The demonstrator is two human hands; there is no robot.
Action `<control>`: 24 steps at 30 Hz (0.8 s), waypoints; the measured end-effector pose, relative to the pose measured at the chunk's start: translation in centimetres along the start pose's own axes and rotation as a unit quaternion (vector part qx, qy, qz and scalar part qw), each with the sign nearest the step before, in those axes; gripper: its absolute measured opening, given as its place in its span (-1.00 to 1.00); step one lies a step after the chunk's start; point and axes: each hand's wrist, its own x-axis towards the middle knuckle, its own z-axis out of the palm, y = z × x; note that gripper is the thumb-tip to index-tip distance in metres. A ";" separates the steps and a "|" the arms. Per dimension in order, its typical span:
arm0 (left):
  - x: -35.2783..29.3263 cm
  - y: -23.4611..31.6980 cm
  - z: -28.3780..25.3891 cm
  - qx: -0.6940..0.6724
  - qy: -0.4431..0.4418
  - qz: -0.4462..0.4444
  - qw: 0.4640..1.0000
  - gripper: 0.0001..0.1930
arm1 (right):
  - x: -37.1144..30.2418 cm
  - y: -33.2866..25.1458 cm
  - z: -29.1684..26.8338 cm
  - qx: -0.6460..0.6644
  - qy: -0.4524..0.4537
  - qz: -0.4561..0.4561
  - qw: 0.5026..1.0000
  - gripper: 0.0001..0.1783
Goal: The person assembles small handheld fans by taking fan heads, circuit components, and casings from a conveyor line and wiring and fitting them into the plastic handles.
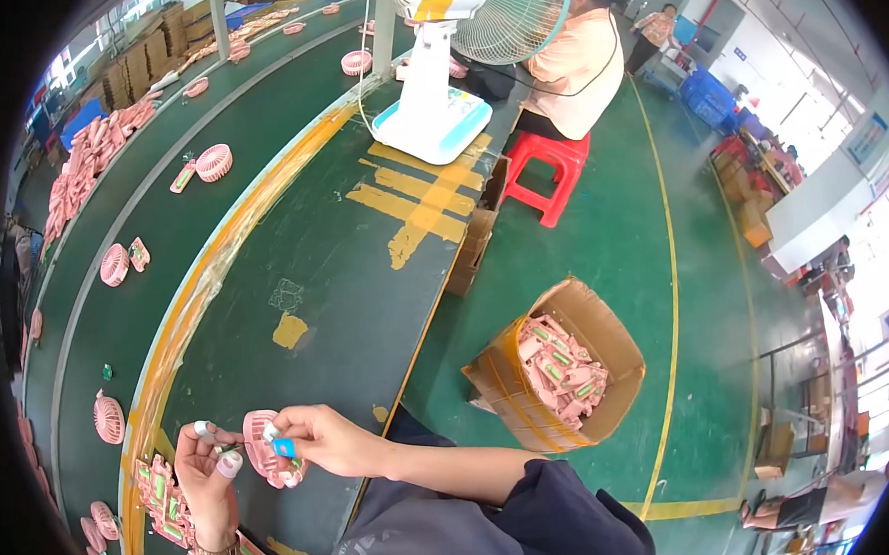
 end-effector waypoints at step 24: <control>-0.3 -1.9 1.2 -0.044 -0.087 0.024 0.995 -0.76 | -0.3 -4.7 1.9 -0.546 0.089 -0.199 0.809 -0.85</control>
